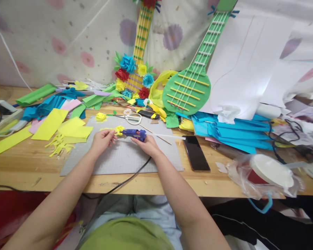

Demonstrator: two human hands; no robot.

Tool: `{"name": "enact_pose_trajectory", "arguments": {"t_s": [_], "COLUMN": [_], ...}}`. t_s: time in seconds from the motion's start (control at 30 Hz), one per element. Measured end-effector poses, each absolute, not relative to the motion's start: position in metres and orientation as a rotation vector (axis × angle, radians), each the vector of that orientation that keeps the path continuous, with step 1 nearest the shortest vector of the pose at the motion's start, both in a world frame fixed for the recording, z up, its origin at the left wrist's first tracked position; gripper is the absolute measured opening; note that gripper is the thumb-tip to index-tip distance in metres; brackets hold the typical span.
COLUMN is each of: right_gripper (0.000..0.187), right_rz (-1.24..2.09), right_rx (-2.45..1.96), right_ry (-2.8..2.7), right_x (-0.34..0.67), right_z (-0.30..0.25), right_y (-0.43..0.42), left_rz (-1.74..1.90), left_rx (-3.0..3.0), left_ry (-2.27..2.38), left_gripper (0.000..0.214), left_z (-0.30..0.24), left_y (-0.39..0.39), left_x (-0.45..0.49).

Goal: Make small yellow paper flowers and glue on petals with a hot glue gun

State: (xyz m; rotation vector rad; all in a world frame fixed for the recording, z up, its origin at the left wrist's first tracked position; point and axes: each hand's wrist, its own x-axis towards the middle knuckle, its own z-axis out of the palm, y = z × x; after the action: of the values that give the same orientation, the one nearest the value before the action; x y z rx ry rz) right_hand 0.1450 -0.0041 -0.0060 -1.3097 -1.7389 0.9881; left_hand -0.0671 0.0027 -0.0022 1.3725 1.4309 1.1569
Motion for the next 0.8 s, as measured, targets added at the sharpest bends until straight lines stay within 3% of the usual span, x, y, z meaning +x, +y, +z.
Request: {"name": "enact_pose_trajectory", "arguments": {"t_s": [0.3,0.6,0.8], "right_gripper": [0.037,0.039,0.040], "right_rz": [0.937,0.961,0.967], "right_rx": [-1.382,-1.409,-1.420], "right_ry": [-1.583,-1.475,-1.458], "right_x": [0.147,0.146,0.147], "right_z": [-0.004,-0.008,-0.010], "right_y": [-0.001,0.001,0.003], "left_rz": [1.406,1.412,1.380], "left_rx": [1.114,1.009,1.168], "left_ry": [1.332,1.149,1.409], "left_gripper": [0.046,0.040,0.044], "left_z": [0.006,0.011,0.009], "left_y": [0.003,0.002,0.009], "left_x": [-0.074,-0.078,-0.085]}}
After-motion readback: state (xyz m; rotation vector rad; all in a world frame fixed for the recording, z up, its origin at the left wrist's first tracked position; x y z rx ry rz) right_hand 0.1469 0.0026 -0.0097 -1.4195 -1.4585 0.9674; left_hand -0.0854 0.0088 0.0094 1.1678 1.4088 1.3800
